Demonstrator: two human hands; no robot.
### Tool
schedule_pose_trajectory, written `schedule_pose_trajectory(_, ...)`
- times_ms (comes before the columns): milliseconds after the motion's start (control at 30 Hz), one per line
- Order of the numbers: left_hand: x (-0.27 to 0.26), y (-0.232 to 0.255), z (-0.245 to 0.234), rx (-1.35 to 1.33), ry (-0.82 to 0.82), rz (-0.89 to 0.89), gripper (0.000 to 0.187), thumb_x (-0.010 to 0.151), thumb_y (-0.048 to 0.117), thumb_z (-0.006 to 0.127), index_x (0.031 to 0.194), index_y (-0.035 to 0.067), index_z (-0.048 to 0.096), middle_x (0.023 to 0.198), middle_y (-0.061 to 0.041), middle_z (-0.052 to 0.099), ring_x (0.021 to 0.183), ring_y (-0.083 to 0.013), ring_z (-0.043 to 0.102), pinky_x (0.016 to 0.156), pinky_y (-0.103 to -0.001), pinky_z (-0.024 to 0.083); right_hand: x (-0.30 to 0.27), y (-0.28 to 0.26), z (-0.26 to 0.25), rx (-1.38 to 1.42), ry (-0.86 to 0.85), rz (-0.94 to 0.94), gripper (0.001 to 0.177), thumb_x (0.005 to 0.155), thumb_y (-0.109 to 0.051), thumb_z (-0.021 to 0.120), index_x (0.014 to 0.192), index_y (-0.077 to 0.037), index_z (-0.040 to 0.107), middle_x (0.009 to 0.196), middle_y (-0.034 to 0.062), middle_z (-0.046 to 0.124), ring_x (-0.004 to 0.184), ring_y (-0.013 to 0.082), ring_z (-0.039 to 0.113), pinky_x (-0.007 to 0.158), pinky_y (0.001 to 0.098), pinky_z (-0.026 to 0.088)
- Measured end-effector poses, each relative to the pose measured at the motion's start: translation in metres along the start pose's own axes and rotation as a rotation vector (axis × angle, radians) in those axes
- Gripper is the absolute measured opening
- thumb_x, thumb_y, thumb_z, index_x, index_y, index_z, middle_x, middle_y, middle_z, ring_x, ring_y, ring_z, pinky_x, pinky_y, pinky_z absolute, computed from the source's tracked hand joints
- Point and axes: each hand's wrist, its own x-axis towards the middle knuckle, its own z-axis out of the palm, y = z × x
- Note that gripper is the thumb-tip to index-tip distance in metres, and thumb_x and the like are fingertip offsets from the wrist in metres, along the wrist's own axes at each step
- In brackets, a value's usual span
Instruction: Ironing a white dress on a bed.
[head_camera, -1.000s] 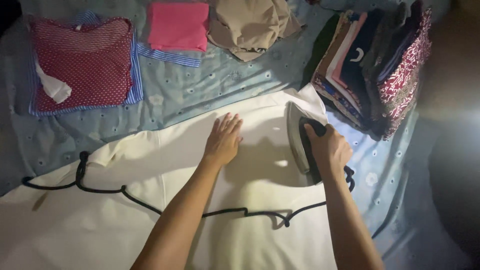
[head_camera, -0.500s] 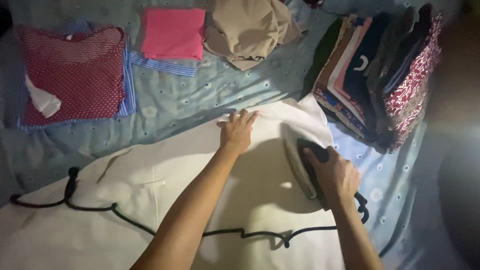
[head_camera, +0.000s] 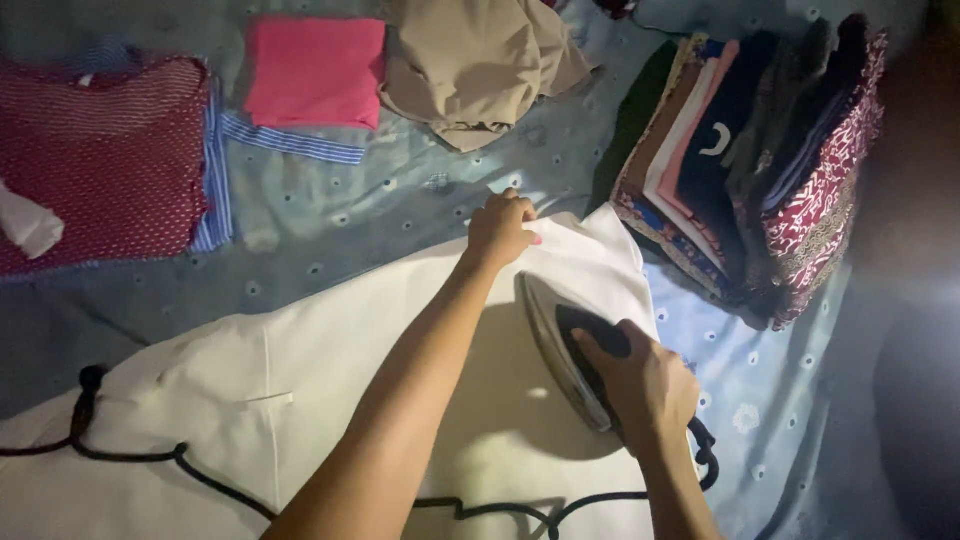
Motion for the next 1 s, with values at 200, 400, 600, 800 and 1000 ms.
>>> schedule_pose_trajectory(200,0.018,0.014,-0.002,-0.114,0.021,-0.252,0.027,0.066,0.031,0.089,0.086,0.017,0.078,0.090,-0.006,0.079,0.098,-0.0279,0.072,0.089,-0.050,0.049,0.040,0.010,0.011,0.077,0.147,0.120,0.063,0.086,-0.074,0.065,0.102,-0.014,0.076,0.093,0.0209,0.076,0.089,0.0447,0.072,0.075,0.0516,0.056)
schedule_pose_trajectory(400,0.042,0.026,-0.018,-0.199,-0.208,-0.119,0.051,0.065,0.054,0.088,0.098,0.017,0.079,0.100,-0.006,0.078,0.098,-0.0269,0.076,0.091,-0.040,0.058,0.025,-0.002,0.005,0.062,0.050,0.034,0.061,0.078,-0.072,0.066,0.113,-0.022,0.075,0.094,0.0208,0.076,0.089,0.0436,0.073,0.076,0.0514,0.056)
schedule_pose_trajectory(600,0.055,0.048,0.008,-0.020,-0.132,0.014,0.041,0.066,0.043,0.086,0.099,0.020,0.078,0.100,-0.002,0.078,0.104,-0.0274,0.069,0.088,-0.055,0.046,0.040,0.000,0.001,0.084,-0.007,0.100,0.061,0.080,-0.073,0.064,0.112,-0.022,0.074,0.094,0.0195,0.077,0.089,0.0415,0.074,0.076,0.0504,0.057)
schedule_pose_trajectory(800,0.061,0.030,0.035,-0.174,0.162,0.053,0.019,0.098,0.030,0.069,0.100,0.012,0.073,0.102,-0.009,0.072,0.101,-0.0329,0.069,0.082,-0.048,0.052,0.070,0.022,0.013,0.057,0.202,0.190,0.063,0.086,-0.074,0.065,0.102,-0.014,0.076,0.092,0.0217,0.075,0.090,0.0451,0.071,0.074,0.0525,0.055)
schedule_pose_trajectory(1000,-0.037,-0.004,-0.034,-0.256,0.500,0.274,0.010,0.102,0.015,0.061,0.102,0.007,0.068,0.095,-0.012,0.069,0.092,-0.0332,0.067,0.085,-0.045,0.050,0.070,0.030,0.014,0.077,0.197,0.122,0.063,0.087,-0.074,0.065,0.101,-0.013,0.076,0.091,0.0209,0.075,0.088,0.0444,0.072,0.075,0.0519,0.055)
